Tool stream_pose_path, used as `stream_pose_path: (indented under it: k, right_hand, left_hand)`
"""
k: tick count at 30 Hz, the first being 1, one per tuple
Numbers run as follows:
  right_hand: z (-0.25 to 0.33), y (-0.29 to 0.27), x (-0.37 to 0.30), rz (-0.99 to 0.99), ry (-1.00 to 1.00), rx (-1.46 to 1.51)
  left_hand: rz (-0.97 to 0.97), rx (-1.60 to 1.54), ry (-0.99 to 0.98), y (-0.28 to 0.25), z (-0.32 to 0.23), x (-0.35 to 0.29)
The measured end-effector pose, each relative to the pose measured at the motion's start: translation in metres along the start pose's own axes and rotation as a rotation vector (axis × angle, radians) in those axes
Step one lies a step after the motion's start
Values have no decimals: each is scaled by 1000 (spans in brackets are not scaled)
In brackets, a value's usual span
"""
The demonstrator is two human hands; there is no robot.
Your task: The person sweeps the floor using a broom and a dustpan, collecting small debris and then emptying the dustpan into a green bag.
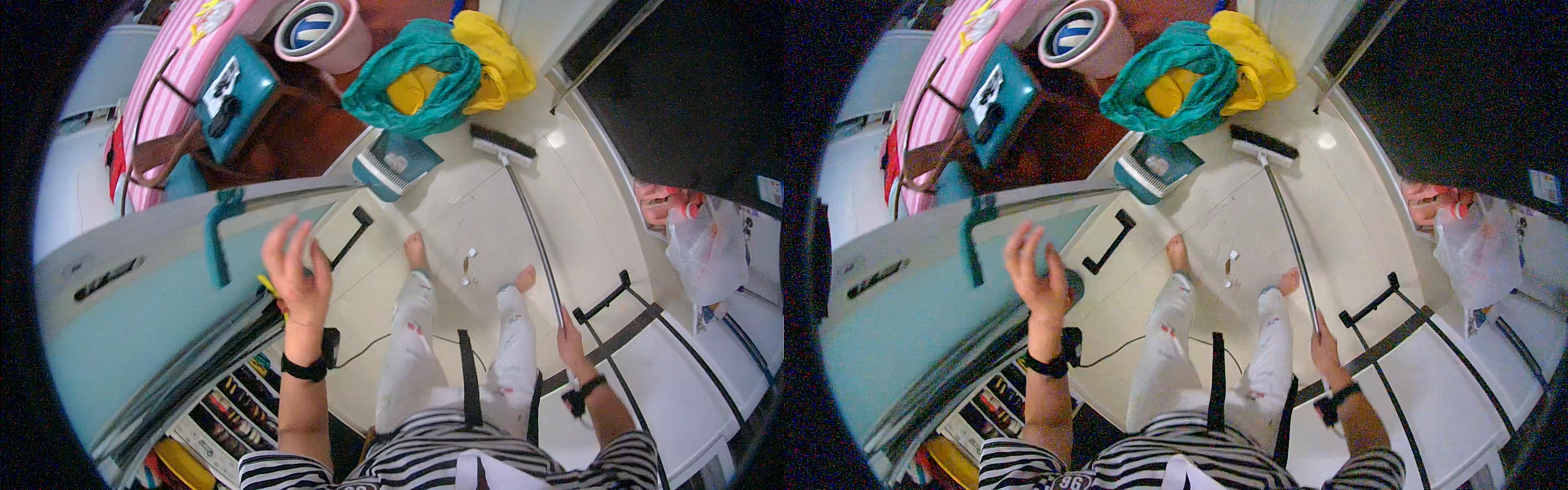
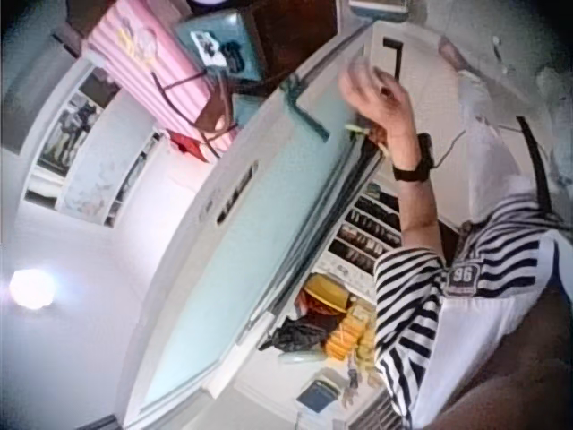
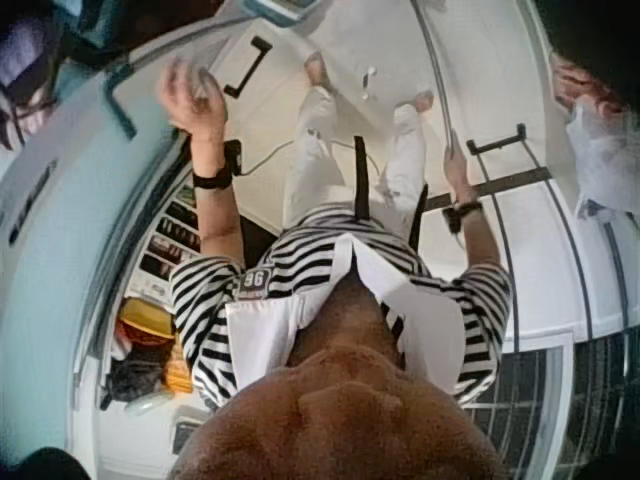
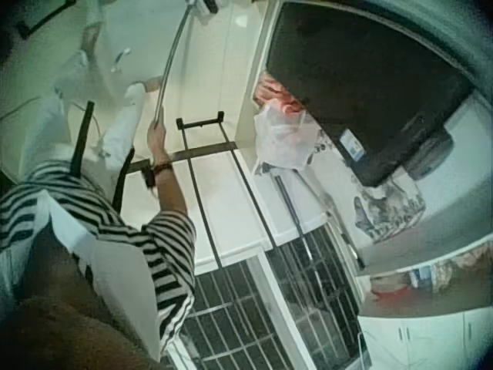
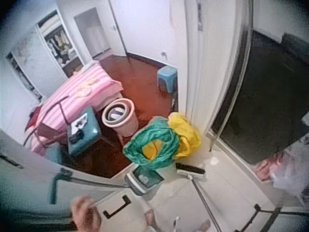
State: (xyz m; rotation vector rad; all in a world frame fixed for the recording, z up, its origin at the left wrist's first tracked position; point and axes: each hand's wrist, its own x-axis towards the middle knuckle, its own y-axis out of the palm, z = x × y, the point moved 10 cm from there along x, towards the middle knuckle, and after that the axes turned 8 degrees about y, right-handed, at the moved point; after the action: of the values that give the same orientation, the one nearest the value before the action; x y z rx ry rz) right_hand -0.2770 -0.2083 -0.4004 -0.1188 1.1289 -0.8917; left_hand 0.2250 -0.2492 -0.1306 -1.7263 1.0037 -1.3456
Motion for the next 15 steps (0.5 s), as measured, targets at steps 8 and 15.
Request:
stream_pose_path:
  k: [8, 15]
  right_hand:
    - [78, 16, 51, 63, 38, -404]
    - [36, 14, -37, 177, 85, -624]
  left_hand:
    - [82, 99, -236, -84, 90, -1]
    - [293, -176, -572, -45, 154, -19]
